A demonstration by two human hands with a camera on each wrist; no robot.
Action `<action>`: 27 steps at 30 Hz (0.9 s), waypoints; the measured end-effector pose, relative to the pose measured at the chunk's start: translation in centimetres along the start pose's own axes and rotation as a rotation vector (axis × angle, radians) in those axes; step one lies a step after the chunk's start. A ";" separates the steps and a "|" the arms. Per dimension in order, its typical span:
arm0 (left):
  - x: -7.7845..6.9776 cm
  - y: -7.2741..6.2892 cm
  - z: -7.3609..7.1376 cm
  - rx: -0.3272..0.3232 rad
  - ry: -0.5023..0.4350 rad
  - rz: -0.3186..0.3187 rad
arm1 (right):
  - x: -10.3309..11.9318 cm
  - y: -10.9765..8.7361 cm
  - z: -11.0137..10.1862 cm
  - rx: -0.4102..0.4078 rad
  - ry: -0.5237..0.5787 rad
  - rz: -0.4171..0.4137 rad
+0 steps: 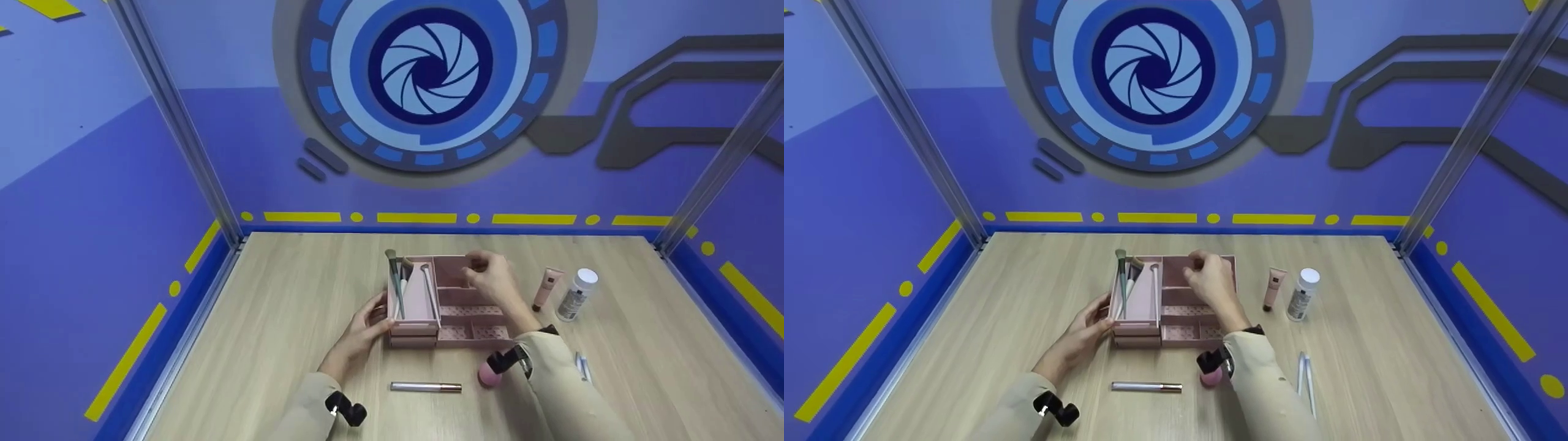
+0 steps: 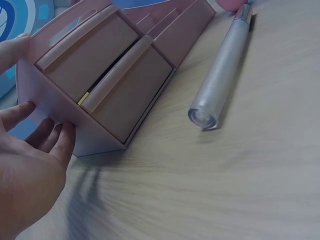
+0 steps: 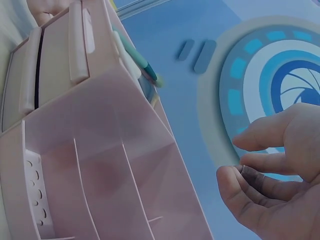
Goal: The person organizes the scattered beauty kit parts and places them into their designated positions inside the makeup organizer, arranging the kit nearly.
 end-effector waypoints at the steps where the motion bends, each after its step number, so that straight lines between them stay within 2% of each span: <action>1: 0.0 0.0 0.0 -0.004 -0.001 -0.001 | -0.1 0.0 -0.2 -0.007 0.000 -0.003; 9: 0.1 0.0 -0.1 -0.012 -0.009 -0.001 | -0.8 -0.7 -1.4 -0.079 -0.068 -0.018; 20: 0.1 -0.1 -0.1 -0.016 0.003 -0.020 | -1.9 -1.2 -2.6 -0.057 -0.057 0.021; 27: 0.3 -0.1 0.1 -0.025 -0.018 -0.011 | -3.2 -1.7 -3.9 -0.089 -0.102 0.022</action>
Point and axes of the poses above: each hand's wrist, its own y-axis towards the middle knuckle, its own z-axis out of the palm, x = y × z, the point moved 7 cm from there along y, towards the middle knuckle, and after that the axes turned 13 degrees about z, right-handed, at the moved point
